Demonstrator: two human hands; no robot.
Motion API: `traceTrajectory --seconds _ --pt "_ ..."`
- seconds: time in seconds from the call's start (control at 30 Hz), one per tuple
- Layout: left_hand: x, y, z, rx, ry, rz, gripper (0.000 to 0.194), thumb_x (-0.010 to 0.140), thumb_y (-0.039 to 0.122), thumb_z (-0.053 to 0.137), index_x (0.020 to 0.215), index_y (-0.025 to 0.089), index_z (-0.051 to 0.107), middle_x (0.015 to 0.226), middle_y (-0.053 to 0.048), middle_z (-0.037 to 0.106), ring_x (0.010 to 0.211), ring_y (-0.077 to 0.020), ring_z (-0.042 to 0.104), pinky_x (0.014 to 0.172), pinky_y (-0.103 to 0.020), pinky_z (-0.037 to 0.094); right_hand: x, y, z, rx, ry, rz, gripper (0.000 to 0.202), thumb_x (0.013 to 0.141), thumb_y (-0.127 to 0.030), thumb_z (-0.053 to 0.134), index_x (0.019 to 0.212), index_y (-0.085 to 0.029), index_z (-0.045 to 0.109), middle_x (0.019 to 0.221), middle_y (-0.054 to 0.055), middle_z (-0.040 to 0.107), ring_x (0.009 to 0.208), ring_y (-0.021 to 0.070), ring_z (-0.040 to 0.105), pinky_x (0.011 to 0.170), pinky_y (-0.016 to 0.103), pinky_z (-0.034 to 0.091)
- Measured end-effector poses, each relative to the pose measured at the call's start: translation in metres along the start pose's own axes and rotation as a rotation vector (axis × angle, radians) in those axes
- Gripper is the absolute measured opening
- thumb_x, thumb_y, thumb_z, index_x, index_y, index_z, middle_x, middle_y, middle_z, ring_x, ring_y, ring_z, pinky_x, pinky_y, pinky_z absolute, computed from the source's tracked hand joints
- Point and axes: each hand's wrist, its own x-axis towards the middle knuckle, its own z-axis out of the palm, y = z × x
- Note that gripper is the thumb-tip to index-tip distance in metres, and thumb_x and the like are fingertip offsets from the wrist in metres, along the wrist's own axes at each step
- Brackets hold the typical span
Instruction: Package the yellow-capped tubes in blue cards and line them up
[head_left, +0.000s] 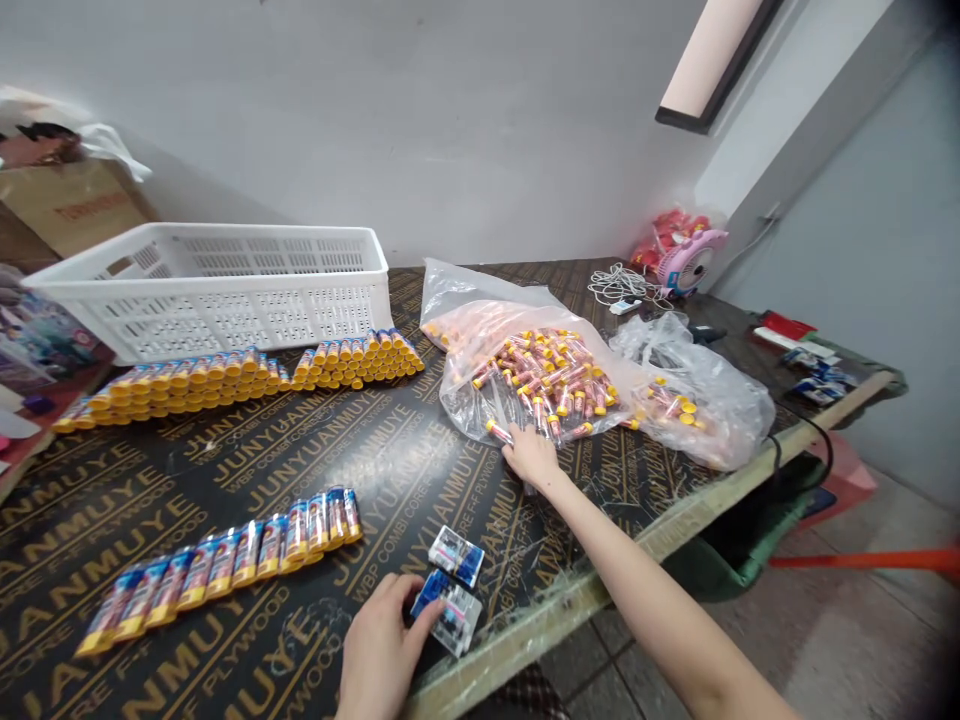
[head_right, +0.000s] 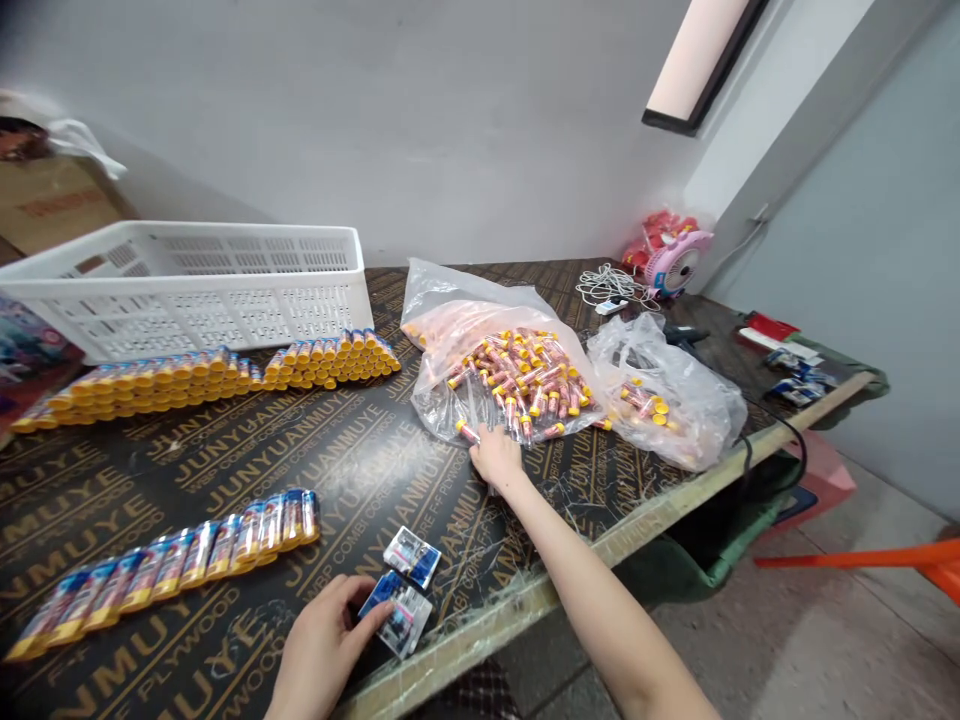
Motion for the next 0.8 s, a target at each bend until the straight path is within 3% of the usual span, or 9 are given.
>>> traceTrajectory --seconds 0.23,0.3,0.37,0.43,0.5,0.57,0.63,0.8 --pt "0.002 -0.004 0.005 -0.007 0.046 -0.010 0.023 0.077 0.042 0.056 0.078 0.021 0.064 0.076 -0.002 0.065 0.070 -0.0187 0.060 0.065 -0.027 0.042 -0.080 0.016 0.004 0.013 -0.068 -0.126 0.030 0.087 -0.026 0.043 0.116 -0.017 0.048 0.104 0.015 0.056 0.091 0.0266 0.062 0.077 0.036 0.044" --pt "0.004 -0.007 0.007 -0.023 0.043 -0.017 0.023 0.076 0.043 0.057 0.077 0.021 0.063 0.074 -0.001 0.065 0.068 -0.0185 0.059 0.064 -0.027 0.041 -0.092 0.027 0.000 0.034 -0.105 -0.181 0.037 0.082 -0.034 0.054 0.115 -0.018 0.051 0.104 0.014 0.057 0.094 0.0287 0.060 0.078 0.036 0.044" --pt "0.005 -0.010 0.008 -0.041 0.025 -0.017 0.026 0.076 0.046 0.057 0.076 0.021 0.063 0.072 -0.001 0.065 0.066 -0.0182 0.058 0.063 -0.027 0.041 -0.089 0.040 -0.011 0.071 -0.144 -0.252 0.055 0.067 -0.047 0.070 0.114 -0.024 0.054 0.102 0.010 0.058 0.097 0.0282 0.059 0.079 0.034 0.044" --pt "0.005 -0.011 0.008 -0.061 0.013 -0.010 0.029 0.075 0.049 0.057 0.077 0.021 0.064 0.072 -0.001 0.065 0.064 -0.0177 0.057 0.062 -0.027 0.041 -0.070 0.052 -0.026 0.114 -0.138 -0.290 0.071 0.056 -0.058 0.074 0.117 -0.030 0.053 0.105 0.006 0.057 0.099 0.0256 0.057 0.081 0.032 0.044" --pt "0.005 -0.011 0.007 -0.077 0.018 -0.003 0.031 0.074 0.052 0.058 0.077 0.021 0.065 0.072 -0.001 0.065 0.063 -0.0173 0.057 0.061 -0.026 0.041 -0.034 0.060 -0.044 0.136 -0.049 -0.239 0.072 0.065 -0.066 0.063 0.125 -0.030 0.048 0.117 0.008 0.052 0.110 0.0265 0.052 0.090 0.035 0.040" --pt "0.005 -0.011 0.007 -0.076 0.035 -0.007 0.031 0.072 0.052 0.059 0.076 0.022 0.066 0.070 -0.001 0.065 0.062 -0.0171 0.057 0.060 -0.026 0.041 0.012 0.064 -0.060 0.128 0.080 -0.109 0.068 0.080 -0.066 0.044 0.132 -0.023 0.040 0.132 0.016 0.041 0.125 0.0330 0.036 0.100 0.048 0.029" --pt "0.006 -0.011 0.007 -0.066 0.046 -0.014 0.030 0.071 0.051 0.061 0.074 0.022 0.067 0.067 0.000 0.064 0.060 -0.0167 0.057 0.059 -0.025 0.041 0.060 0.064 -0.072 0.124 0.152 0.001 0.068 0.084 -0.065 0.035 0.134 -0.019 0.038 0.138 0.019 0.034 0.130 0.0371 0.026 0.102 0.056 0.022" --pt "0.013 -0.020 0.018 -0.066 0.087 -0.025 0.029 0.066 0.050 0.063 0.070 0.022 0.067 0.061 0.000 0.063 0.053 -0.0147 0.053 0.054 -0.023 0.041 0.147 0.055 -0.079 0.138 0.117 0.147 0.070 0.079 -0.066 0.046 0.127 -0.015 0.048 0.140 0.020 0.035 0.131 0.0410 0.026 0.101 0.062 0.021"
